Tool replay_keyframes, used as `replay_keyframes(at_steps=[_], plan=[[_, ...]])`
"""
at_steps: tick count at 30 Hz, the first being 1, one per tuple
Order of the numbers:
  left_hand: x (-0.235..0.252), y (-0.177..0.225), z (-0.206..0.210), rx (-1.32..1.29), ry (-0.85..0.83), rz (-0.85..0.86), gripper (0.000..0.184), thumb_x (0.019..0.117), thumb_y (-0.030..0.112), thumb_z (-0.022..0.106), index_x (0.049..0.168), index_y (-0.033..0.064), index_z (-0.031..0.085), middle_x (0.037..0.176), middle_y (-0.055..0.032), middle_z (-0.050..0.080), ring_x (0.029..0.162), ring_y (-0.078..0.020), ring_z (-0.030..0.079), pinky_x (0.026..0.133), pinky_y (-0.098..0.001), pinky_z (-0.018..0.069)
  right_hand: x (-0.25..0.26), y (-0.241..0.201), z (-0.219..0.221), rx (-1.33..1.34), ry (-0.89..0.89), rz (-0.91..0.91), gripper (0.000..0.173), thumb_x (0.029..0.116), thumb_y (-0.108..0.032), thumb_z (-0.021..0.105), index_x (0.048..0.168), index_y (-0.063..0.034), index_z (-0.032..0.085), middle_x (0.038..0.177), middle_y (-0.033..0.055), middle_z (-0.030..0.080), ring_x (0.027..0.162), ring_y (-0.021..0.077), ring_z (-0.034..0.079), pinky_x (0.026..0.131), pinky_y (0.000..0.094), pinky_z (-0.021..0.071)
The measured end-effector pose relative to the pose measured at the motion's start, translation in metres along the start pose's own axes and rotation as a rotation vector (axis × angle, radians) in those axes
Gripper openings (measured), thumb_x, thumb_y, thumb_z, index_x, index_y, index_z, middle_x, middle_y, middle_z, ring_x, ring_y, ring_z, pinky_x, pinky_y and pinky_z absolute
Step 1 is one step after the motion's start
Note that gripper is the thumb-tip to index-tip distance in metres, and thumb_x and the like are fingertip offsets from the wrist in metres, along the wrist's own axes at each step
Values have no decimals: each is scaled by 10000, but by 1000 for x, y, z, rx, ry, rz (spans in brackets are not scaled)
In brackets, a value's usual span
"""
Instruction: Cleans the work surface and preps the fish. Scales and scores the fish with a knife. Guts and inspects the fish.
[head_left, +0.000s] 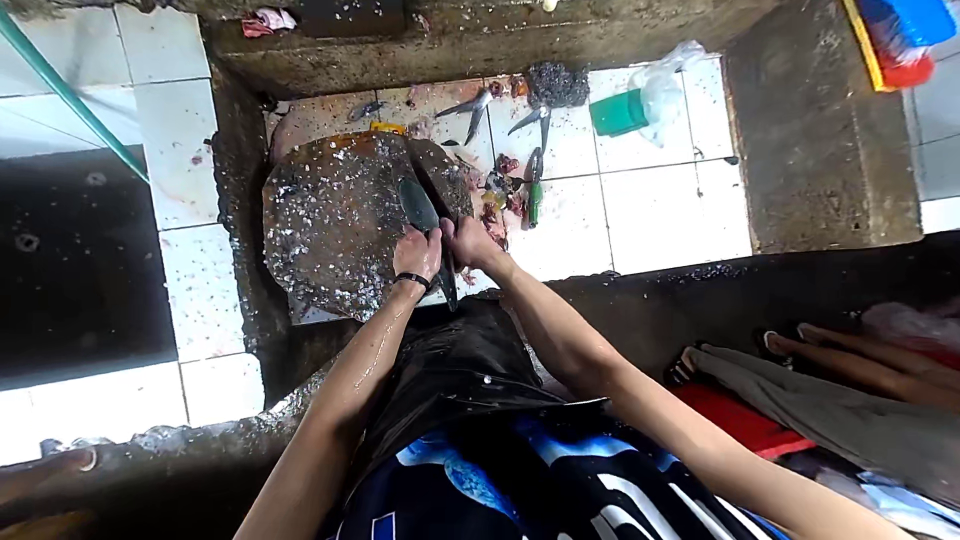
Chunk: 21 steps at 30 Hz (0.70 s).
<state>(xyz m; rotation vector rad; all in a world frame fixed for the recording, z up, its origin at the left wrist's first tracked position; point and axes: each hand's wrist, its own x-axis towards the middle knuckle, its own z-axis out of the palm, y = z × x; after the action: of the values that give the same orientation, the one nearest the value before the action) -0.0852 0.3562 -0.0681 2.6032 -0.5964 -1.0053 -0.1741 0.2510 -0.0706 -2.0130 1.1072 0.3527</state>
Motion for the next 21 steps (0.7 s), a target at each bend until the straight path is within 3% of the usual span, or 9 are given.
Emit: replay_keyframes(at_steps=[3,5,8,9,11,13,16,19,21], plan=[[4,-12,1,-146,12,31,727,1008,563,526,1380,-61,511,1253,-280,647,1228,-415,619,1043,-599,481,-20,-18,-36,72,-18,-40,622,1070,-580,365,1030,-33,658,935,190,674,917,355,691,789,592,547],[6,-20,6,-291,52,55,616,972,494,622,1306,-22,582,1155,-240,694,1132,-385,668,993,-606,507,-39,-20,-42,183,215,-198,541,1069,-543,409,1051,-59,651,813,120,655,773,280,682,716,522,568],[6,-24,11,-351,45,45,529,1004,442,567,1310,11,597,1159,-224,699,1134,-366,668,995,-602,495,-41,-11,-17,297,556,-450,428,1074,-389,440,1110,-10,637,685,52,606,589,182,618,563,409,544],[6,-22,9,-331,38,43,536,1020,450,536,1321,11,592,1185,-226,691,1160,-363,659,1012,-596,490,-34,-4,-3,229,548,-424,450,1071,-376,420,1136,19,626,696,77,624,606,206,641,579,421,559],[3,-14,3,-266,15,26,584,1032,488,487,1316,-11,592,1234,-241,665,1215,-368,627,1043,-588,469,-17,4,10,1,201,-159,571,1085,-486,332,1192,-1,614,913,181,713,885,340,731,792,558,594],[1,-7,-2,-193,-6,17,647,1040,513,454,1370,-37,537,1261,-265,647,1236,-394,615,1045,-597,470,-10,-4,-4,-32,-10,13,645,1074,-566,304,1166,-30,650,1074,217,706,1059,382,701,877,611,558],[6,-6,-3,-177,21,63,636,1036,501,475,1403,-17,515,1219,-263,672,1180,-410,649,1006,-617,499,-30,-23,-37,106,220,-127,559,1064,-555,405,1118,-60,659,907,154,699,872,315,713,778,550,578],[8,-9,2,-227,43,85,614,1034,488,477,1413,6,514,1218,-246,677,1177,-389,653,1010,-606,495,-21,-14,-20,190,496,-374,509,1067,-434,431,1243,-2,633,790,103,692,704,239,701,658,468,591],[6,-11,4,-196,16,52,663,1036,521,451,1416,-18,515,1274,-261,651,1244,-393,616,1053,-599,468,-9,-4,-2,59,249,-177,561,1072,-500,357,1216,-21,610,910,164,714,862,322,731,760,553,594]])
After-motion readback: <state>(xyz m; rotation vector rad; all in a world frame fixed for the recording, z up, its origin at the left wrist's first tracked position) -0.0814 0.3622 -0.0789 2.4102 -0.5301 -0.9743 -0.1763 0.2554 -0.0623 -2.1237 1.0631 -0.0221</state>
